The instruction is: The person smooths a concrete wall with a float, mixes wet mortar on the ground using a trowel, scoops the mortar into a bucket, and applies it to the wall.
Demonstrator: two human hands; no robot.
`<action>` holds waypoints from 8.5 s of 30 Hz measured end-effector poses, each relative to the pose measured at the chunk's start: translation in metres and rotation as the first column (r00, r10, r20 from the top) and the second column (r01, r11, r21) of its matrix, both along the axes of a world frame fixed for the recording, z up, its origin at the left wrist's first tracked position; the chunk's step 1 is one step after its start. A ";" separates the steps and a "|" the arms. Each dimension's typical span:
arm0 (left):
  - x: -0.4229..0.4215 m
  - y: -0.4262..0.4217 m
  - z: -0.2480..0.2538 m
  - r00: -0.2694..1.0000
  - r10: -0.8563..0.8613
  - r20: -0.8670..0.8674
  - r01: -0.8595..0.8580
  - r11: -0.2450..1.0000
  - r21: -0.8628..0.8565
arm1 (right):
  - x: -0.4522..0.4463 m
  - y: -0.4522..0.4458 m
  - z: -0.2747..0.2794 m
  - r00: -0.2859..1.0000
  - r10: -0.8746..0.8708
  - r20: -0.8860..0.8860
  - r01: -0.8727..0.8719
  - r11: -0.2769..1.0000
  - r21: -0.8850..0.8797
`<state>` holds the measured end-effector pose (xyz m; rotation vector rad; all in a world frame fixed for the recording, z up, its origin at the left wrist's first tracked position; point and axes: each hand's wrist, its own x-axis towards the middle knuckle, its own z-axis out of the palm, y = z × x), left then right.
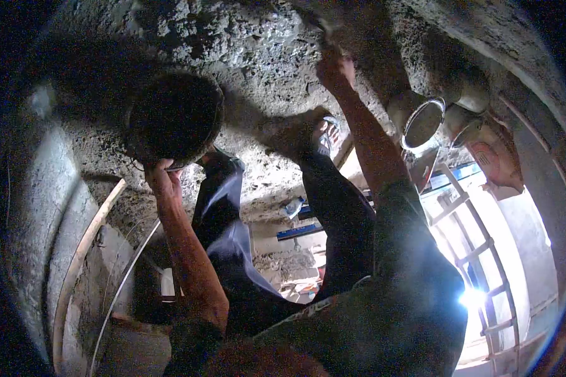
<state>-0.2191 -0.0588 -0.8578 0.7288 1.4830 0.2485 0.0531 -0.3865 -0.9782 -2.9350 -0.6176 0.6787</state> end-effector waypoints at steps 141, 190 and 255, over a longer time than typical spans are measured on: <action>0.138 -0.123 0.543 0.705 -0.698 0.125 0.565 0.660 0.496 | 0.023 0.035 0.727 0.830 0.557 0.019 -0.557 0.830 -0.030; 0.106 -0.121 0.637 0.944 -0.211 0.253 -0.096 0.560 0.823 | 0.059 0.096 0.822 0.480 0.860 -0.172 -0.828 0.509 0.234; 0.011 -0.131 0.582 0.968 -0.149 0.203 -0.108 0.483 0.869 | -0.021 0.183 0.843 0.001 0.997 -0.083 -0.942 -0.027 -0.335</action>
